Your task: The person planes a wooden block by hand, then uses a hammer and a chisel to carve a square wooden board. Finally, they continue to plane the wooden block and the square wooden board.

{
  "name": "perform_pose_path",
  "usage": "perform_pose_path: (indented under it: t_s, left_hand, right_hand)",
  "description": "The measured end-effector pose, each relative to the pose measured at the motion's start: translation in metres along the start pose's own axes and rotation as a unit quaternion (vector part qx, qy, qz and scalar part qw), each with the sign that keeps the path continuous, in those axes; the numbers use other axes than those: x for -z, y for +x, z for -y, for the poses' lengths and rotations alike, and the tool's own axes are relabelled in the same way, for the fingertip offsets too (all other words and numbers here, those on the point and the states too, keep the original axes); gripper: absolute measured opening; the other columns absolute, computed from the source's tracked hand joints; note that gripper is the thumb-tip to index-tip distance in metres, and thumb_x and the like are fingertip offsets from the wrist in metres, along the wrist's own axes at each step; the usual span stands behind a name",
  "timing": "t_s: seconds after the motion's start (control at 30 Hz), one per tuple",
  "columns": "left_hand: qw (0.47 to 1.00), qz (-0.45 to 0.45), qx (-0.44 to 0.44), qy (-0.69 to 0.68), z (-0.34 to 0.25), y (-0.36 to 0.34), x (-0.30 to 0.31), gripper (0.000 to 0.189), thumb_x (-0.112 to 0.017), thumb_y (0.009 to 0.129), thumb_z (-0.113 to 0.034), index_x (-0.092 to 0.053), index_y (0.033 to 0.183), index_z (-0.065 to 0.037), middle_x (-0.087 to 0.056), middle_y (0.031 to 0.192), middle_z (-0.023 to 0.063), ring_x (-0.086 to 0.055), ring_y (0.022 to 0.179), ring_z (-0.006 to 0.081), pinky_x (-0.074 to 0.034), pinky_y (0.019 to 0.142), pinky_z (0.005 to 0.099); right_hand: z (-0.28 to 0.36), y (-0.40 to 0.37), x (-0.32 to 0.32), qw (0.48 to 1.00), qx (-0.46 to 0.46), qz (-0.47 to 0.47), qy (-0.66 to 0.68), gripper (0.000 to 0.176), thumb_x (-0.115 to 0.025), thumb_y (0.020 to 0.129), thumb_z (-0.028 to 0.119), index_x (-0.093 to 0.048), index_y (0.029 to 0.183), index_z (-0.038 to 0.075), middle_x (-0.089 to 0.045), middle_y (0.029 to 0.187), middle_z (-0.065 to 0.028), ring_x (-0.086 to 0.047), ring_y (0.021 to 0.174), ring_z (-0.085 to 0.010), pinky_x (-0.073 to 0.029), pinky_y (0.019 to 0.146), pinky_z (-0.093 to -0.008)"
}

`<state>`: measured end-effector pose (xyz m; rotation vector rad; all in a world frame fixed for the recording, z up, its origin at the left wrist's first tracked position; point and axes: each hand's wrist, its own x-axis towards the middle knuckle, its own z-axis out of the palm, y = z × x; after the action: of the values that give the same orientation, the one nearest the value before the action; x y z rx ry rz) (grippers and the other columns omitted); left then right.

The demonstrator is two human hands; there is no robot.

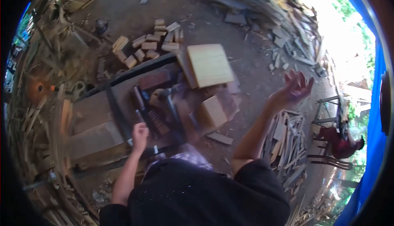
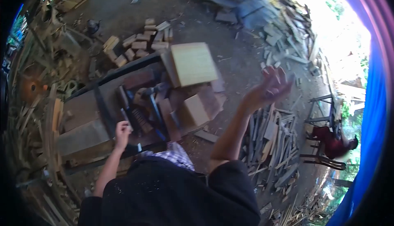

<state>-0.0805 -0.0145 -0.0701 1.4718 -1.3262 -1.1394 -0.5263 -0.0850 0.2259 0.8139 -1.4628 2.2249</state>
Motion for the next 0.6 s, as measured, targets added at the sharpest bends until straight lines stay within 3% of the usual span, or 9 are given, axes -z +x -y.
perform_pose_path:
  t_s: [0.07,0.17,0.2,0.23,0.3,0.33,0.37,0.5,0.6]
  left_hand:
    - [0.999,-0.031,0.03,0.006,-0.015,0.001,0.011,0.015,-0.057,0.096,-0.009,-0.058,0.111,-0.005,-0.059,0.081,-0.0003,-0.055,0.068,0.0077,-0.048,0.063,0.0243]
    - [0.997,-0.062,0.049,0.005,-0.004,-0.002,0.007,0.014,-0.059,0.095,-0.012,-0.058,0.107,-0.006,-0.057,0.077,-0.0011,-0.054,0.064,0.0073,-0.047,0.06,0.0246]
    - [0.997,-0.056,0.049,0.007,0.007,-0.003,0.004,0.014,-0.059,0.095,-0.011,-0.059,0.107,-0.006,-0.058,0.077,-0.0005,-0.055,0.064,0.0078,-0.047,0.059,0.025]
    - [0.996,-0.05,0.069,0.005,0.009,-0.007,0.001,0.014,-0.06,0.094,-0.011,-0.059,0.107,-0.006,-0.059,0.077,0.0,-0.057,0.064,0.0084,-0.047,0.059,0.025]
    - [0.993,-0.052,0.105,-0.002,0.003,-0.016,-0.006,0.012,-0.061,0.093,-0.011,-0.061,0.104,-0.005,-0.06,0.076,0.0,-0.057,0.064,0.0084,-0.047,0.059,0.0253]
    - [0.992,-0.049,0.113,-0.003,0.005,-0.019,-0.008,0.011,-0.061,0.093,-0.011,-0.062,0.102,-0.005,-0.059,0.076,-0.0001,-0.057,0.064,0.0082,-0.047,0.059,0.0254]
    - [0.992,-0.047,0.114,-0.02,0.003,-0.023,-0.008,0.01,-0.061,0.093,-0.011,-0.063,0.101,-0.005,-0.059,0.075,-0.0006,-0.056,0.064,0.0081,-0.047,0.059,0.0254]
    - [0.991,-0.035,0.132,0.001,0.005,-0.034,0.006,0.011,-0.061,0.093,-0.01,-0.063,0.103,-0.005,-0.059,0.081,0.0001,-0.056,0.065,0.0083,-0.047,0.062,0.0249]
    - [0.989,-0.048,0.136,-0.005,0.022,-0.043,0.019,0.012,-0.061,0.093,-0.01,-0.062,0.103,-0.005,-0.058,0.085,0.001,-0.056,0.066,0.0089,-0.048,0.062,0.0251]
  right_hand:
    - [-0.041,0.023,0.004,0.999,0.038,0.033,-0.005,0.031,-0.052,0.099,0.011,-0.051,0.128,0.001,-0.059,0.108,-0.0125,-0.061,0.094,-0.0184,-0.051,0.079,-0.0303]
    - [-0.139,-0.036,-0.018,0.957,-0.172,0.233,0.005,0.022,-0.058,0.092,0.014,-0.057,0.111,0.005,-0.059,0.085,-0.0053,-0.056,0.071,-0.013,-0.046,0.06,-0.025]
    - [-0.168,-0.076,-0.015,0.868,-0.388,0.299,0.077,0.02,-0.061,0.088,0.015,-0.057,0.106,0.006,-0.057,0.083,-0.0026,-0.054,0.068,-0.0122,-0.043,0.058,-0.0236]
    - [-0.177,-0.117,-0.013,0.751,-0.579,0.309,0.075,0.032,-0.057,0.095,0.019,-0.049,0.119,-0.001,-0.053,0.099,-0.0118,-0.056,0.083,-0.0251,-0.052,0.076,-0.0389]
    - [-0.199,-0.199,-0.01,0.604,-0.766,0.183,0.121,0.068,-0.057,0.098,0.026,-0.022,0.146,-0.006,-0.04,0.131,-0.0322,-0.056,0.105,-0.0431,-0.053,0.091,-0.0535]
    - [-0.221,-0.226,-0.014,0.494,-0.856,0.046,0.144,0.073,-0.053,0.099,0.025,-0.01,0.152,-0.001,-0.033,0.139,-0.0354,-0.05,0.118,-0.0495,-0.05,0.095,-0.0575]
    - [-0.241,-0.257,-0.011,0.486,-0.861,0.029,0.147,0.069,-0.05,0.101,0.025,-0.011,0.151,0.0,-0.032,0.14,-0.0356,-0.046,0.123,-0.0506,-0.048,0.098,-0.0576]
    - [-0.192,-0.269,-0.03,0.581,-0.811,0.059,0.031,0.064,-0.055,0.096,0.028,-0.024,0.148,0.006,-0.033,0.143,-0.0284,-0.045,0.124,-0.0501,-0.05,0.091,-0.0583]
    - [-0.225,-0.284,-0.034,0.568,-0.82,0.068,0.018,0.062,-0.056,0.095,0.028,-0.028,0.146,0.007,-0.035,0.142,-0.0251,-0.047,0.122,-0.0491,-0.051,0.086,-0.0574]
